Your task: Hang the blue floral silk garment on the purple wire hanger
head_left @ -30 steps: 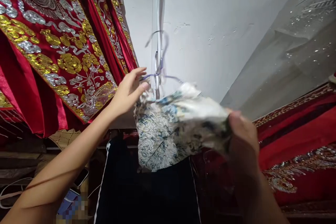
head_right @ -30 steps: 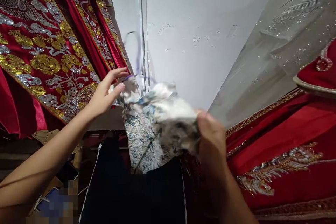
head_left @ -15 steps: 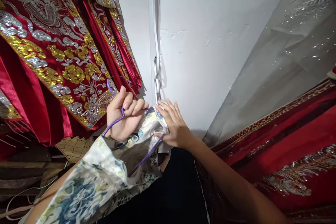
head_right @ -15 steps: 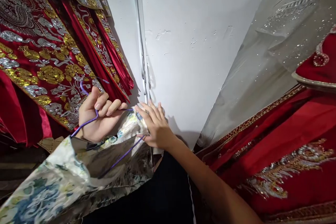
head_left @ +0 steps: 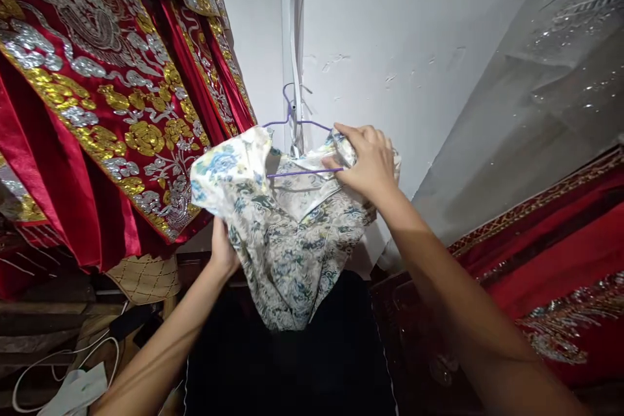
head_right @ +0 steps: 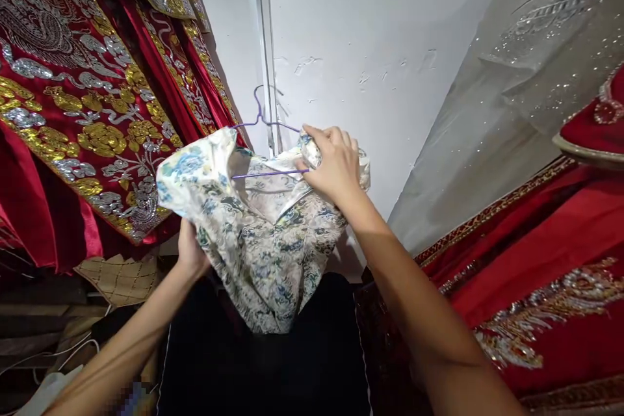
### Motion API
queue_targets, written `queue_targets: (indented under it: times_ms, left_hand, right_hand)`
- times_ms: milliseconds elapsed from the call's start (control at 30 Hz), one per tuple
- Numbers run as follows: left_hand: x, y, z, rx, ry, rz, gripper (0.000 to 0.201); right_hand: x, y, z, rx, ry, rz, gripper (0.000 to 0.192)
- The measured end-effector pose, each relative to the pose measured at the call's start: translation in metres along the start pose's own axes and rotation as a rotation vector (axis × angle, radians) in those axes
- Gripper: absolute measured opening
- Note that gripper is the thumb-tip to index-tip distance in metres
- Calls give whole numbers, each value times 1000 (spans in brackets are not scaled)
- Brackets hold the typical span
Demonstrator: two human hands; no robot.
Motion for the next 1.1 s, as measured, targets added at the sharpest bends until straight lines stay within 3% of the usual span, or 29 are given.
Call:
queue_targets:
  times_ms: [100,167,233,333,400,467,533,600,733,867,900,967,1033,1100]
  left_hand:
    - [-5,28,-45,108,393,139,73]
    - [-18,44,-66,187,412,148,64]
    - [-34,56,-79,272,406,139,63]
    - [-53,65,-90,408,468,112,64]
    - [-60,68,-95,465,480,88,65]
    - [-59,72,-97,480,446,70,62]
    - [-55,77,-96,473,395,67,59]
    - [-50,83,-91,466,364,80,58]
    - [-48,89,-82,434,408,73,50]
    - [-49,84,-86,470,491,-7,44]
    - [-48,83,-88,462,491,27,47]
    - [-41,83,-92,378,413,232,58]
    - [-36,88,-92,256,210,505,75]
    - [-42,95,-93,180,-29,652,84]
  right_hand:
    - [10,23,-6,-62,-14,22,65]
    - [10,42,-21,-89,-106,35,67]
    - [3,62,-44,-113,-366,65,67]
    - [-24,91,-88,-179,-1031,89,60]
    - [-44,117,-112,-378,-1249,202,47]
    - [-61,150,-127,-686,-1217,408,26]
    - [-76,184,-138,-962,-1131,478,20]
    - [-90,208,-148,-1091,-1163,335,31]
    - [-109,222,-161,-1074,-1354,-10,46]
    - [-107,214,-160,-1054,-1346,2,41]
    - [-105,213,-158,-1061,-1340,38,39]
    - [-103,215,-154,-1086,-1336,99,39]
    - [-102,219,-152,-1123,-1331,91,39]
    - [-103,222,-152,-1154,-1332,48,38]
Point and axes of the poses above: each hand's wrist, its own y-axis away from the middle knuckle, its own x-axis out of the back of the hand, z = x × y, the point moved 3 cm from there along -y, towards the middle knuckle, and after that the axes turned 15 degrees about x, right-handed, at the moved point
